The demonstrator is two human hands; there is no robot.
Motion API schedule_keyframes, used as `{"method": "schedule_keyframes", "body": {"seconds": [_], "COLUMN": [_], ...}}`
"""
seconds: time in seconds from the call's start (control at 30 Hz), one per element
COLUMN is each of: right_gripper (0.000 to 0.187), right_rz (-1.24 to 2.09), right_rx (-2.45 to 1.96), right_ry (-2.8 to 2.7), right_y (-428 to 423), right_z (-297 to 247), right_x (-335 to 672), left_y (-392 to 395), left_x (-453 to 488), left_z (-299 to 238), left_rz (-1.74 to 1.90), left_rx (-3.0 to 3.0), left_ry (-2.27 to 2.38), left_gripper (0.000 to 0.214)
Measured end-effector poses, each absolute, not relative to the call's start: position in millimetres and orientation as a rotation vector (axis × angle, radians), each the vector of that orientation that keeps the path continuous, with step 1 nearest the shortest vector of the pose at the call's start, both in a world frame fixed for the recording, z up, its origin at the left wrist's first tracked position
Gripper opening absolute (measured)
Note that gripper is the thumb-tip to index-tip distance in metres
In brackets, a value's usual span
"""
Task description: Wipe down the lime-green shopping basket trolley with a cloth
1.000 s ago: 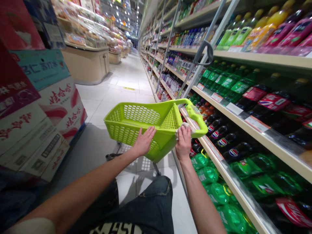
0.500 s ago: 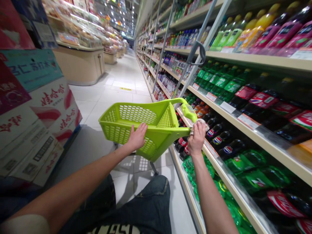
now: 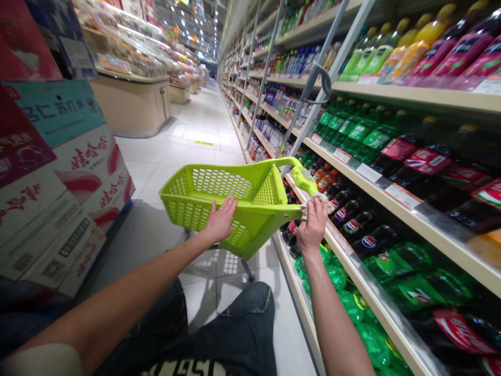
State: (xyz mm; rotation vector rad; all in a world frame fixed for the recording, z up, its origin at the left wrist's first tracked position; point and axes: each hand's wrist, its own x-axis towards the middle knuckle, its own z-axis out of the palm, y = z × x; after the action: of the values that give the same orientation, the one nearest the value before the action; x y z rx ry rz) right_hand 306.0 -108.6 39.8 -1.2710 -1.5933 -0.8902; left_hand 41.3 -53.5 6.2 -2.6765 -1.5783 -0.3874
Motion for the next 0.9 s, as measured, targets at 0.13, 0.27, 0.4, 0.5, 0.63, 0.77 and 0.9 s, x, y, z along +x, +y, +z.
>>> {"method": "schedule_keyframes", "body": {"seconds": [0.13, 0.27, 0.4, 0.5, 0.63, 0.77, 0.9], "right_gripper": [0.047, 0.046, 0.045, 0.045, 0.049, 0.047, 0.043], "right_rz": [-0.868, -0.738, -0.579, -0.599, -0.689, -0.579, -0.456], "right_rx": [-1.302, -1.244, -1.150, -1.156, -1.150, -1.156, -1.103], "right_ry": [-1.655, -1.859, -2.135, -2.030, -1.818, -1.977, -2.143], "right_y": [-95.9, -104.9, -120.4, -118.1, -94.6, -88.0, -105.3], "right_z": [35.7, -23.4, -53.5, -28.4, 10.1, -28.1, -80.9], "right_x": [290.7, 260.0, 256.1, 259.1, 250.3, 234.3, 222.3], "left_y": [-55.0, -55.0, -55.8, -57.5, -57.8, -51.2, -45.9], "left_x": [43.7, 35.1, 22.2, 21.0, 23.4, 5.0, -25.3], "left_z": [6.4, 4.2, 1.1, 0.6, 0.3, -6.0, -14.9], "left_rz": [-0.350, -0.347, -0.344, -0.346, -0.388, -0.407, -0.413], "left_rx": [-2.675, -2.701, -2.684, -2.686, -2.703, -2.693, -2.605], "left_ry": [-1.580, -1.495, -1.502, -1.526, -1.505, -1.465, -1.530], "left_gripper": [0.077, 0.079, 0.078, 0.079, 0.079, 0.075, 0.072]}}
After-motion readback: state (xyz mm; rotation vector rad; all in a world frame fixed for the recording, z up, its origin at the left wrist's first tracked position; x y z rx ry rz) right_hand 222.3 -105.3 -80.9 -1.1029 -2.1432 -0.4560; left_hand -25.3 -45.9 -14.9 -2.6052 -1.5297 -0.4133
